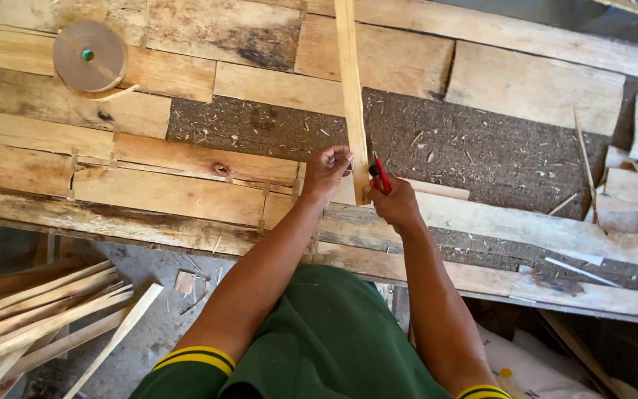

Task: Cut and fit thin wood strips to a workbench surface using a utility knife and adhesive.

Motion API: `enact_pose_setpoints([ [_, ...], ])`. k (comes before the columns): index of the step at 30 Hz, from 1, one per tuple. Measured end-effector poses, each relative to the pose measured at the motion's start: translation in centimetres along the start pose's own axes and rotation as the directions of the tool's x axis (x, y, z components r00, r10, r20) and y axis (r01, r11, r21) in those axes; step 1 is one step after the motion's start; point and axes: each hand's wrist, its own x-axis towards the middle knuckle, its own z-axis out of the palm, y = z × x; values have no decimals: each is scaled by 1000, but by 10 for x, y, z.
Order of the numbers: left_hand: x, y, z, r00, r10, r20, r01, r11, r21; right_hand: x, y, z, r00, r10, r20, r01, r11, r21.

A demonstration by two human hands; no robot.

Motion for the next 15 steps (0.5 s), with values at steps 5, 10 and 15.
enact_pose_setpoints([
  [5, -22, 26, 11, 997, -28, 69, 15, 982, 186, -17, -3, -13, 999, -45, -15, 46, 998, 49],
  [10, -41, 55, 31, 989, -93, 117, 31, 892, 450, -17, -12, -23, 997, -62, -50, 72, 965, 250],
  [15, -57, 70, 46, 964, -124, 236, -32, 826, 562, -4, -12, -26, 998, -55, 18, 41, 883, 468],
])
